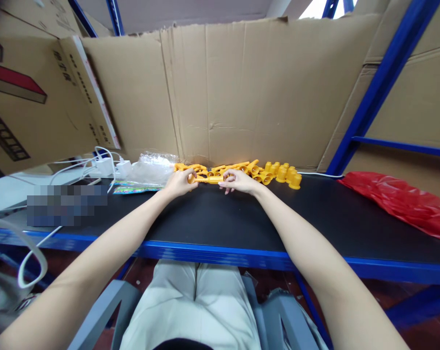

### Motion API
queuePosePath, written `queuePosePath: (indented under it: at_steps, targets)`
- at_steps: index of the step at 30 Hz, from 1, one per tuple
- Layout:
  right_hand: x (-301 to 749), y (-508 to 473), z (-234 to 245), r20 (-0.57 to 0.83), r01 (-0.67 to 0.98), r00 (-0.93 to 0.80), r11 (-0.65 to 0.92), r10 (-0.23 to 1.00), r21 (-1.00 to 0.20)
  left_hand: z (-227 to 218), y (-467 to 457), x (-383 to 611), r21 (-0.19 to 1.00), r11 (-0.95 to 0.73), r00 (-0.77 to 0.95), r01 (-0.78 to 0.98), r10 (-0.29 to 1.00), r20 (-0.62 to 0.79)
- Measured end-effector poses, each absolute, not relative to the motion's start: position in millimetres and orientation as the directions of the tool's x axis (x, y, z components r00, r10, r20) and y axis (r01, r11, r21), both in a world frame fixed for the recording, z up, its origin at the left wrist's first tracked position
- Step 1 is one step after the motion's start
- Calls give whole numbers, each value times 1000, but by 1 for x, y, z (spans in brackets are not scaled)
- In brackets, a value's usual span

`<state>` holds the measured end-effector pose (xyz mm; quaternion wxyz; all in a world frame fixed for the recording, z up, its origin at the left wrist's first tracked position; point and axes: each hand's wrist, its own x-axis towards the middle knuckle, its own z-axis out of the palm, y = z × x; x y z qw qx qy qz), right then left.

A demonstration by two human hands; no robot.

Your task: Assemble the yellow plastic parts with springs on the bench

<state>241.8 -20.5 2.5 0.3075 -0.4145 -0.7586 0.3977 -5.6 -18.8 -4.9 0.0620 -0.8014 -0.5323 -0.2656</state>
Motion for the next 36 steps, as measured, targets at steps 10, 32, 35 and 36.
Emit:
queuePosePath:
  at_steps: [10,32,35,36]
  targets:
    - [234,-25,-1,84,352,-463,270,882,-896,-3,-22,-5,156,-411,293,898,824,485]
    - [226,-29,1,211,327,-425,367,880,-871,-3,-23,-4,181,-415,273,891,811,517]
    - [224,-27,0,127,340,-395,273,910,-900,-3,-23,-3,182,-426,280,886,806,522]
    - [224,-26,-1,106,349,-385,251,917,-903,-3,-23,-3,180,-427,284,886,807,518]
